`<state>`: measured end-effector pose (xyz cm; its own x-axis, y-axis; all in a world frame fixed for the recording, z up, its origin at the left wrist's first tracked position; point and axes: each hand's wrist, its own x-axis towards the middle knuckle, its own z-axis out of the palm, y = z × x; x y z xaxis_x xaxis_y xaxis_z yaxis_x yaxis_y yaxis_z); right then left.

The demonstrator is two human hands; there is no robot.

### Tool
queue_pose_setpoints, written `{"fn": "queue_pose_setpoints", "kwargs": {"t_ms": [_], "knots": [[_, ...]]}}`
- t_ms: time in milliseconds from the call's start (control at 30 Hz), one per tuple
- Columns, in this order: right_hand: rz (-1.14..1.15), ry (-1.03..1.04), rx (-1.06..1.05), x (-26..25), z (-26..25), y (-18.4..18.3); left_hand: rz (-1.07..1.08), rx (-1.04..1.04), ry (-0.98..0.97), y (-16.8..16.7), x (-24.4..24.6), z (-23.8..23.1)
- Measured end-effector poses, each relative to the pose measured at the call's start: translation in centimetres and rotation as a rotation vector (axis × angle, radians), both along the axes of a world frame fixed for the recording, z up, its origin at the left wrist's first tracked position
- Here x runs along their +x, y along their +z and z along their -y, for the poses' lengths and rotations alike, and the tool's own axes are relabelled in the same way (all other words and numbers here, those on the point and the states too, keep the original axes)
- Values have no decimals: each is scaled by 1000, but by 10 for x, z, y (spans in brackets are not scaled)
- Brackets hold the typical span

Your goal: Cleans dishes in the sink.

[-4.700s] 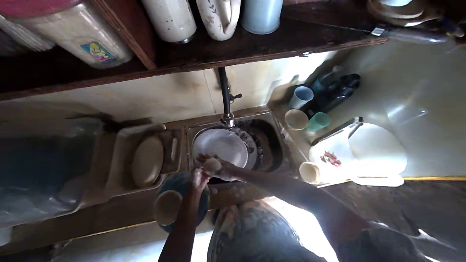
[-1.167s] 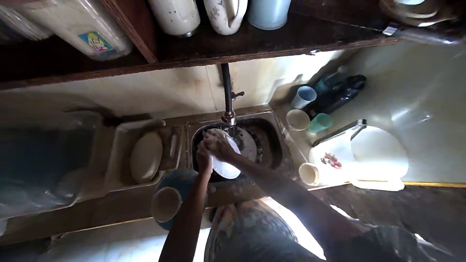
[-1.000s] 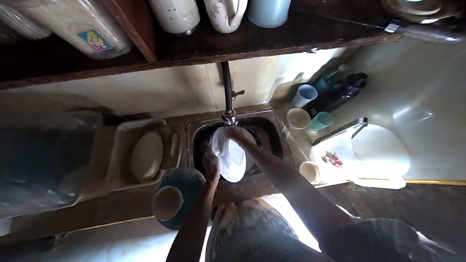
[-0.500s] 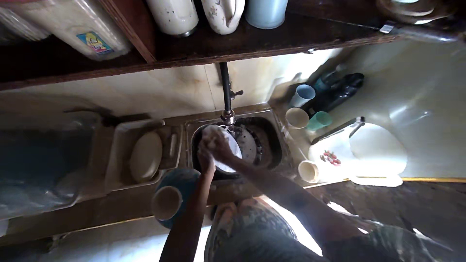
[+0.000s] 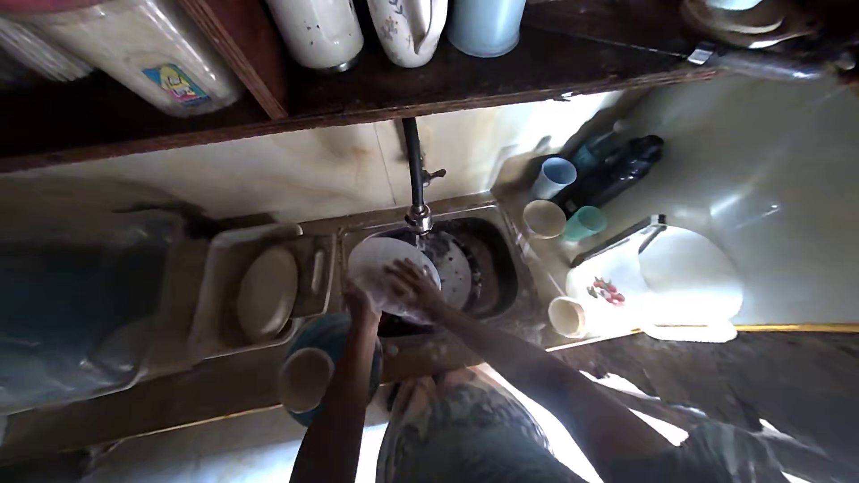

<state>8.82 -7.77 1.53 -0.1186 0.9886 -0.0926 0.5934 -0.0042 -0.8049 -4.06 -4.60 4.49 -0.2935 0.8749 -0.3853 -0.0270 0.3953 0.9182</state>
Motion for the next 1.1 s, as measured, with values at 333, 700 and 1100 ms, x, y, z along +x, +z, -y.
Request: {"fn": "queue_pose_setpoints", "kwargs": {"t_ms": [333,700,1100], "knots": [[133,167,118,-17,-12,25,148,4,63,-7,11,6],[145,150,-9,-22,-13,36,56,-23,-11,-1,13,20],[-32,-422,-274,98,-58,-8,241,-131,-92,11,0,18]]}}
